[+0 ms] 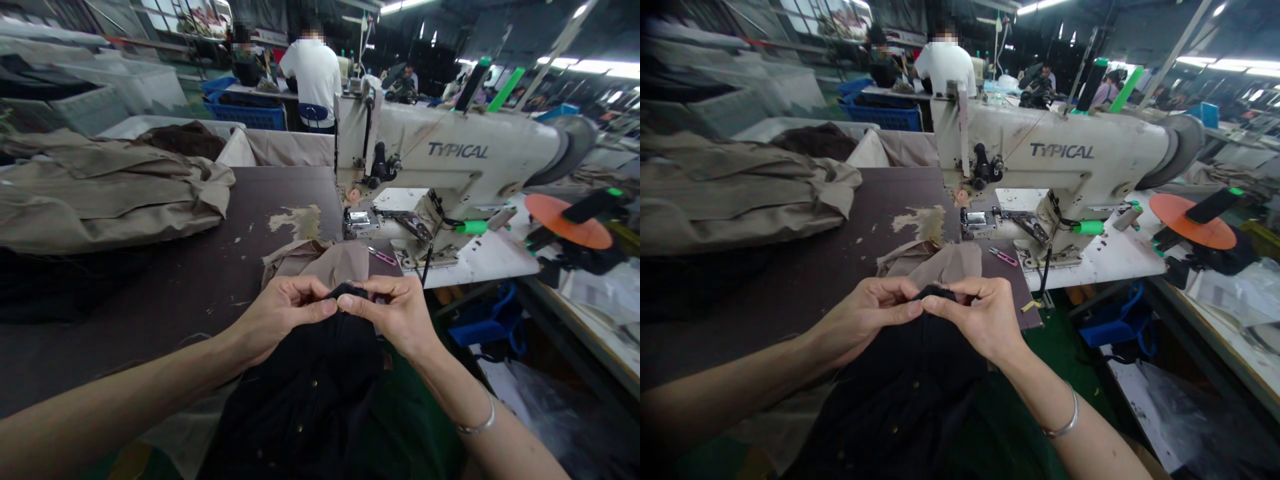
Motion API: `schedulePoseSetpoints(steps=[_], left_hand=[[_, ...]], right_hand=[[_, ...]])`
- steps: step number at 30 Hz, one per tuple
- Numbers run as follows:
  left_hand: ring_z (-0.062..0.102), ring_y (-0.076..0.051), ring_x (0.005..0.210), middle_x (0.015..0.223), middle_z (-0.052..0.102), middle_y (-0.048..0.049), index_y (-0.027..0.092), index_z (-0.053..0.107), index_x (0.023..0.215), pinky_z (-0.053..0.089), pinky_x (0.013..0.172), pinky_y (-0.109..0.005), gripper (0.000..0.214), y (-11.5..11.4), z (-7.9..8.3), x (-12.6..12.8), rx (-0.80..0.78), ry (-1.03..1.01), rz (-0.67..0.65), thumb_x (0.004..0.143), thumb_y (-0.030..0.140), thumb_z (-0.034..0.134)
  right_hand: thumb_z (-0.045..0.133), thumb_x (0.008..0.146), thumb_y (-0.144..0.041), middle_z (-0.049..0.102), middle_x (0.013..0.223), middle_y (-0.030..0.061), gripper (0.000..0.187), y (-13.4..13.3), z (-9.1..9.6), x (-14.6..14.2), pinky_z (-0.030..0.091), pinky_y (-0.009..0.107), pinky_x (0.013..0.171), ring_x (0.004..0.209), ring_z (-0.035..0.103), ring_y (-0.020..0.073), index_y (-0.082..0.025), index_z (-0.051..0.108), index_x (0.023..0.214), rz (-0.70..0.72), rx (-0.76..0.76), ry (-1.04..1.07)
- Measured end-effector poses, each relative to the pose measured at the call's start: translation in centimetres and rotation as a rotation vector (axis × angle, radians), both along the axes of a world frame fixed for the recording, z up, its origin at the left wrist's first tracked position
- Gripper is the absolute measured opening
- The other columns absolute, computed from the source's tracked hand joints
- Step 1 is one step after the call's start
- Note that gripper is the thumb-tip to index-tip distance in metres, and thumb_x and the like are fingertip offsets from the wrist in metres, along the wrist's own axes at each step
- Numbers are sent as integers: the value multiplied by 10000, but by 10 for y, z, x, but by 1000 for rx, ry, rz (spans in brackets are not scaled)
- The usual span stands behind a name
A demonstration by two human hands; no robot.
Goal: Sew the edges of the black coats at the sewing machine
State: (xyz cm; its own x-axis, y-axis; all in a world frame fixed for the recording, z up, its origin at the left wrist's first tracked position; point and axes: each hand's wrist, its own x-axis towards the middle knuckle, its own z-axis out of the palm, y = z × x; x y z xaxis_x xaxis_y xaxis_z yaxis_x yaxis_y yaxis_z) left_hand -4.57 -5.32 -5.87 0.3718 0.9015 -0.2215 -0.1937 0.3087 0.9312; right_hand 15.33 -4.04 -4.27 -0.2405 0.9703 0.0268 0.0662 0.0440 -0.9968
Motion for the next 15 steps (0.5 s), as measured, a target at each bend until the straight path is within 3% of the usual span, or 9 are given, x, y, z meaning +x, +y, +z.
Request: schedulePoseSetpoints(steps=[3, 5, 11, 15], left_hand=[[615, -111, 661, 734, 679, -8, 144, 702, 789, 472, 610, -198, 188, -3, -2, -2, 63, 58, 21, 783, 306, 799], [610, -110, 671, 741, 673, -7, 143, 695, 790, 467, 616, -197, 190, -5, -2, -2, 107, 95, 18, 799, 311, 785], [612, -127, 823, 914, 667, -16, 182, 660, 1023, 476, 728, -222, 235, 2, 19, -2, 263, 225, -112, 874, 359, 705], [575, -123, 763, 810, 626, -11, 149, 665, 907, 458, 700, -227, 212, 8, 30, -1, 449, 375, -146, 865, 352, 709]], right_hand=[[899, 574, -240, 635, 639, -13, 267, -6, -5, 2, 353, 149, 511, 547, 484, 39, -163, 788, 805, 1, -224, 151], [901, 565, -244, 681, 696, 12, 259, -9, -7, 4, 406, 165, 546, 586, 548, 65, -155, 774, 772, -7, -288, 209], [892, 573, -219, 668, 621, 21, 205, -16, 0, 0, 375, 158, 510, 541, 510, 56, -120, 744, 674, -53, -66, 89], [879, 614, -268, 668, 631, 27, 220, -20, 4, -3, 393, 168, 522, 549, 510, 63, -113, 746, 696, -44, 6, 43]])
